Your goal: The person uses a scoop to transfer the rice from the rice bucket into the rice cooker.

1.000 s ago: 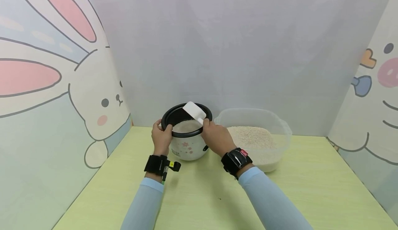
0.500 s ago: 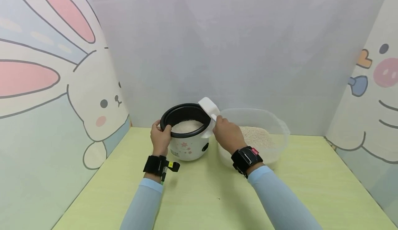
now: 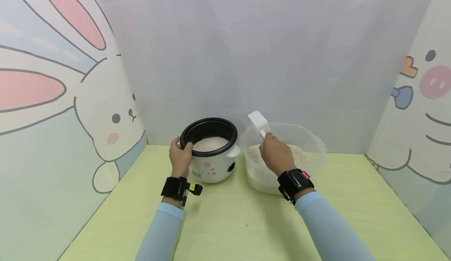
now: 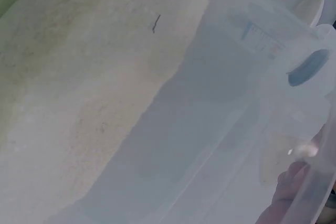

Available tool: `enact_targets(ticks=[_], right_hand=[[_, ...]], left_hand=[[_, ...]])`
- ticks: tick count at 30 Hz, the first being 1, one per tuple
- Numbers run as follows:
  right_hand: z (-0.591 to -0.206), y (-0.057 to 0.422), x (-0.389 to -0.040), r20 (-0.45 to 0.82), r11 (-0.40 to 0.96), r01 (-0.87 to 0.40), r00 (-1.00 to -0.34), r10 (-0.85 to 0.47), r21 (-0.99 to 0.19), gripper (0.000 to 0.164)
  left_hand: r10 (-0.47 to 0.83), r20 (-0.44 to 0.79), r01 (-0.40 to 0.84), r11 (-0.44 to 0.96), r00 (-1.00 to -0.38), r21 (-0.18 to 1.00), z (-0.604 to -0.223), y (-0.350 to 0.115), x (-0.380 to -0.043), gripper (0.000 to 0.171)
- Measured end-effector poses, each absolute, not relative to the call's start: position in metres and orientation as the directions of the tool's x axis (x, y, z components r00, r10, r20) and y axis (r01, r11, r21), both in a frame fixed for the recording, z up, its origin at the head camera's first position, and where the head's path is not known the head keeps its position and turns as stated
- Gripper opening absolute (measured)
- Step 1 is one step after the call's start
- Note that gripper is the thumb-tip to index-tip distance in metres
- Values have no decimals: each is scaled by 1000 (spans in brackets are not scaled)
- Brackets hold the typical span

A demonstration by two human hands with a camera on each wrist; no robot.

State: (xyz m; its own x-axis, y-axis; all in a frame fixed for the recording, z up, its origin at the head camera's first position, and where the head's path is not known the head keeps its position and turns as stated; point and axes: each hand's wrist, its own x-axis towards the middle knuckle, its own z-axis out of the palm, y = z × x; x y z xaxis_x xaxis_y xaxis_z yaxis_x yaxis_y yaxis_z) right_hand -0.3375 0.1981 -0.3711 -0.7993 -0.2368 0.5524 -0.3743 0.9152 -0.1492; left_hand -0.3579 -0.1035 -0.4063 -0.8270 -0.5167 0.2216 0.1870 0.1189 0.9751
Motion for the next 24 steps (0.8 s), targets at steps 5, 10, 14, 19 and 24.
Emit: enact_targets(ticks=[5,10,14,19,24], right_hand=[[-374,211,-336,501,931,-310,-847,-179,-191,18],[-375,224,-335,449,933,-279,-880,-154,-226,21],[-373,231,-335,400,931,-252,-907,-133,-263,22],[-370,236,-335,304,936,-193,-947,-99,-294,28],[-365,239,-333,140,946,-118,-987,-78,-303,29]], left_hand=[[-515,221,189,115,-828,975,-407,-104,-358,60],[-512,224,193,113,-829,975,-408,-104,-360,60],[-510,228,200,109,-829,974,-409,-105,-361,60],[-510,227,203,104,-830,974,-409,-105,-361,59],[-508,223,203,96,-832,974,-408,-104,-359,59]])
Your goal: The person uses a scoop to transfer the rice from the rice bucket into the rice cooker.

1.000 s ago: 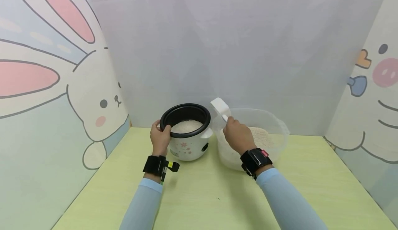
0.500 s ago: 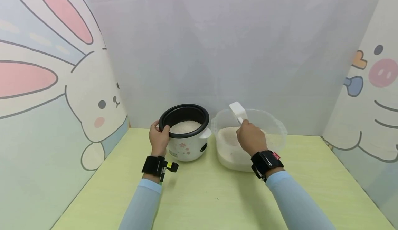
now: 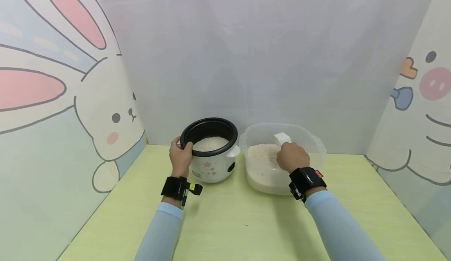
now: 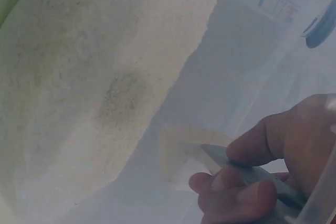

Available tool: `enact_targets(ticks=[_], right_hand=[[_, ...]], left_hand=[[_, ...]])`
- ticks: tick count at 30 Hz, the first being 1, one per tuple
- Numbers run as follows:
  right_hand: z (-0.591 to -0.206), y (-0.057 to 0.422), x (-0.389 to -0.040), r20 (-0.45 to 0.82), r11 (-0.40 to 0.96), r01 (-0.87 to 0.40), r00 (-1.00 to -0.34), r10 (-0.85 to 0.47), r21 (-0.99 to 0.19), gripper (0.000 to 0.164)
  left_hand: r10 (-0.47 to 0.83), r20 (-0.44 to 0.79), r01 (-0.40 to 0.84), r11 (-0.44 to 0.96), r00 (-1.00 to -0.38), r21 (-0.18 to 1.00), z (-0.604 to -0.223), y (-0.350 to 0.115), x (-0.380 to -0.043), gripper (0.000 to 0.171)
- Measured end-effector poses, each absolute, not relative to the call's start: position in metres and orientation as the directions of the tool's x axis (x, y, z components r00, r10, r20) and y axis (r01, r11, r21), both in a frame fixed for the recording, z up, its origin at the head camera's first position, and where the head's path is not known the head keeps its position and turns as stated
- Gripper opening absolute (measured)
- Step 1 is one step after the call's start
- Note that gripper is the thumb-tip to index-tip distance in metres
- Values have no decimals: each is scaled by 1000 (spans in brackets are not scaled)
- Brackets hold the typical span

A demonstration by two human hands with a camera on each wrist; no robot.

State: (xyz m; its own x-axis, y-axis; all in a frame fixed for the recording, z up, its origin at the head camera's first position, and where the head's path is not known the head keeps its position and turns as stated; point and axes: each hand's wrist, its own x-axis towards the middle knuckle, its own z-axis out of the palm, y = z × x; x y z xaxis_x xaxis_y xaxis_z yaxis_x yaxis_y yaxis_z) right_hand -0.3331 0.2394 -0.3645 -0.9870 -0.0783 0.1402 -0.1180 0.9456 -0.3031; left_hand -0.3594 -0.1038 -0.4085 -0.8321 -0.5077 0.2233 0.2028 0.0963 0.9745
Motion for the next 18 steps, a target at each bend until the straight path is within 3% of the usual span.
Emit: enact_targets(ticks=[5,18], right_hand=[[-362,241,-333,34,944,-66,-998,-58,-324,27],[-366,251,-338,-50,947,1,-999,-16,-321,31]], left_hand=[[-508,226,201,105,-831,974,-408,-103,-360,58],[-509,228,198,113,-830,974,-409,-104,-360,59]])
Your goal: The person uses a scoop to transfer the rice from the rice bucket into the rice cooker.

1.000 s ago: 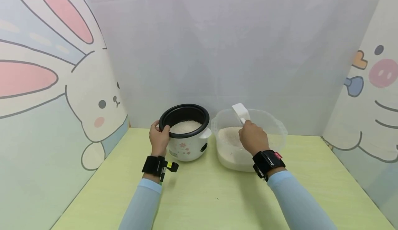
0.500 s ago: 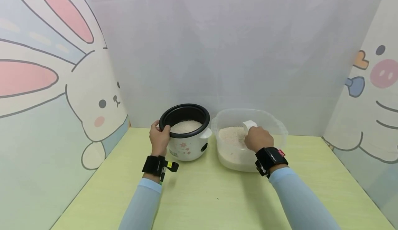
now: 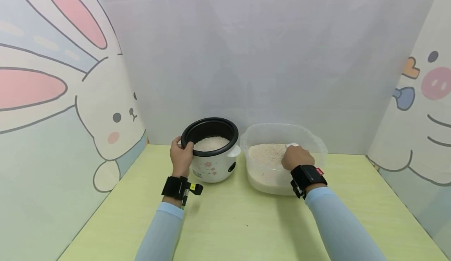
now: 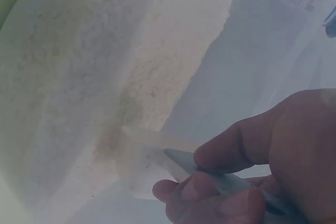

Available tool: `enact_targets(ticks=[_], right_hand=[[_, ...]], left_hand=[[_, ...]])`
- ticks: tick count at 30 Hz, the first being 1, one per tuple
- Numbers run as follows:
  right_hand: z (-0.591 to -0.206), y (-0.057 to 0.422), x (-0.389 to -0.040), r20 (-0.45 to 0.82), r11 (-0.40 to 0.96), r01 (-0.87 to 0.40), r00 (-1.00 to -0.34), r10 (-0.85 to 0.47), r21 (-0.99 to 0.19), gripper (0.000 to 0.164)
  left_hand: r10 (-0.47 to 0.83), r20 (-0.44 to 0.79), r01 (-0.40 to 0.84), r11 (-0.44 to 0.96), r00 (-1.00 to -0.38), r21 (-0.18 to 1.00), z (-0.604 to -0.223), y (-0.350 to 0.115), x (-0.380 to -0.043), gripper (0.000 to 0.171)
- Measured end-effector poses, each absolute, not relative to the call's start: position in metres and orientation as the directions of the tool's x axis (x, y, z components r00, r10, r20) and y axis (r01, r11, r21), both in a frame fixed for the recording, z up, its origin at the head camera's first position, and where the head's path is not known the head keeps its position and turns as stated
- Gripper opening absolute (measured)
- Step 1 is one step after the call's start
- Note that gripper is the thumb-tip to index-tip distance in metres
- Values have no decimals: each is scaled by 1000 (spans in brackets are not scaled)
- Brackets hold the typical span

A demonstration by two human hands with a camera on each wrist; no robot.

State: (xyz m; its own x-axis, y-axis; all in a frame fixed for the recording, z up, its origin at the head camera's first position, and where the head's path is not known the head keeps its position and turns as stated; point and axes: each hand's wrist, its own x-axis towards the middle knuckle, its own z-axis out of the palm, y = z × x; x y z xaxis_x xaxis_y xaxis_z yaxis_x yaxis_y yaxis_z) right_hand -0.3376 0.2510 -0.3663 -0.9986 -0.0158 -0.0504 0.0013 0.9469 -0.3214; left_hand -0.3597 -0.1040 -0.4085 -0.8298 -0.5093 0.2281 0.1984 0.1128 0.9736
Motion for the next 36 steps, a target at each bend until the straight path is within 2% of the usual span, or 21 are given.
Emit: enact_targets(ticks=[9,18,30,36], right_hand=[[-369,253,-342,-91,949,-2,-995,-32,-316,31],[-377,259,-353,-143,940,-86,-980,-140,-331,28],[-379,258,-358,-120,911,-244,-947,-298,-333,42],[-380,257,-360,-94,900,-319,-928,-360,-295,51]], left_hand=[[-509,233,205,110,-829,972,-409,-104,-359,58],[-505,239,211,112,-830,971,-409,-105,-358,59],[-505,234,208,109,-831,972,-409,-105,-359,59],[-508,232,204,111,-830,973,-408,-104,-359,59]])
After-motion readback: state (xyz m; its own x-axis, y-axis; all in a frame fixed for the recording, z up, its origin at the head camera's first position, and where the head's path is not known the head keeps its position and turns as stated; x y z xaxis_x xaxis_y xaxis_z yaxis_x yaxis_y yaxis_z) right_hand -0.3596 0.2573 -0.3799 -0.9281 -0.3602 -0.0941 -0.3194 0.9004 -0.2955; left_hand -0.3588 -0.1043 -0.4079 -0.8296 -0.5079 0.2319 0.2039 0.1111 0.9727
